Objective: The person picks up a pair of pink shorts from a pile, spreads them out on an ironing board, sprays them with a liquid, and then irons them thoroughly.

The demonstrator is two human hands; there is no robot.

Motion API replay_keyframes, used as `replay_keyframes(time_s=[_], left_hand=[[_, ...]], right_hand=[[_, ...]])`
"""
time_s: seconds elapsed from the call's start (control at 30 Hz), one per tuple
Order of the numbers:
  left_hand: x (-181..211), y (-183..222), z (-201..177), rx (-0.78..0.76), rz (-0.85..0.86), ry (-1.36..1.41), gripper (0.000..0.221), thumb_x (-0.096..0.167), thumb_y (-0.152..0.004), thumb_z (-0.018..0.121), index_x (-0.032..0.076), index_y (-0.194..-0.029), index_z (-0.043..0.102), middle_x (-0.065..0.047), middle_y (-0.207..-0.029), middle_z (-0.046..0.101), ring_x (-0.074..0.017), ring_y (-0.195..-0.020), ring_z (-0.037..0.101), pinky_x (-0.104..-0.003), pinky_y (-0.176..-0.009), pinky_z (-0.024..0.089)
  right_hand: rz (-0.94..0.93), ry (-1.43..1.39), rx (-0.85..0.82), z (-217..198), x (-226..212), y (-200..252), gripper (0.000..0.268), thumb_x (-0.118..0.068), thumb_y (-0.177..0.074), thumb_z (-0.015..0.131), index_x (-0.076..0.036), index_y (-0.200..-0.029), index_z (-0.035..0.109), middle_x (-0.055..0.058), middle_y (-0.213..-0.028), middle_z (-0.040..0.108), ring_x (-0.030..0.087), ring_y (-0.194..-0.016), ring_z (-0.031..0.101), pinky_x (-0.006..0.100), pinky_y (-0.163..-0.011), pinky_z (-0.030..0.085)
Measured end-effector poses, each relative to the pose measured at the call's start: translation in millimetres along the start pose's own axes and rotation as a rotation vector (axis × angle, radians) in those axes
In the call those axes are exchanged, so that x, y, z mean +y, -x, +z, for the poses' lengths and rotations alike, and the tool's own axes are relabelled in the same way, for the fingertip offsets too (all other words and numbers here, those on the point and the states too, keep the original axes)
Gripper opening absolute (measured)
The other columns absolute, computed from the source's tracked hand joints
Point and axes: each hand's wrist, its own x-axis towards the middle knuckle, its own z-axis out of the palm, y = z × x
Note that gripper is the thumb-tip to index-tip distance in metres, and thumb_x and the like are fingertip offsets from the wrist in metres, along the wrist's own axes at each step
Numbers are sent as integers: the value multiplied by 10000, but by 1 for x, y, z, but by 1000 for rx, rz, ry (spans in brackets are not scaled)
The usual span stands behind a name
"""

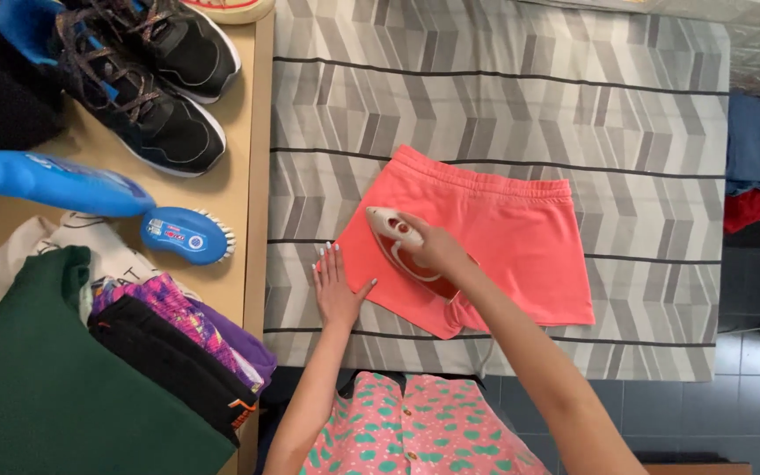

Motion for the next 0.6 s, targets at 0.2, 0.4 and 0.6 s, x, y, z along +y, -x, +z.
replay_keyframes(time_s=[0.2,0.4,0.6], left_hand=[[-2,-2,7,-14,-4,-22,1116,771,-876,581,106,-1679,182,-135,-1752,174,-308,-1607,170,-549,-1295,77],[8,-1,-8,-26,-16,-64,1117,777,-858,594,92,-1661,228,-142,-1725,251,-308,-1584,238,-611,-1278,90],[39,-70,4,167,71,139,538,314,-1049,549,123,-1547,479,-133,-1548,514,-316,-1479,444,-542,-1242,262]], right_hand=[[112,27,164,-42,43,-17,673,-582,-947,618,-525,-1574,378,228,-1358,664,441,-1273,615,525,-1125,474],[125,-246,130,-17,16,17,672,-459,-973,626,-441,-1596,376,281,-1454,579,496,-1340,551,560,-1167,436],[274,-703,224,62,58,39,738,-371,-978,642,-360,-1631,297,291,-1022,736,439,-1013,741,548,-977,549]])
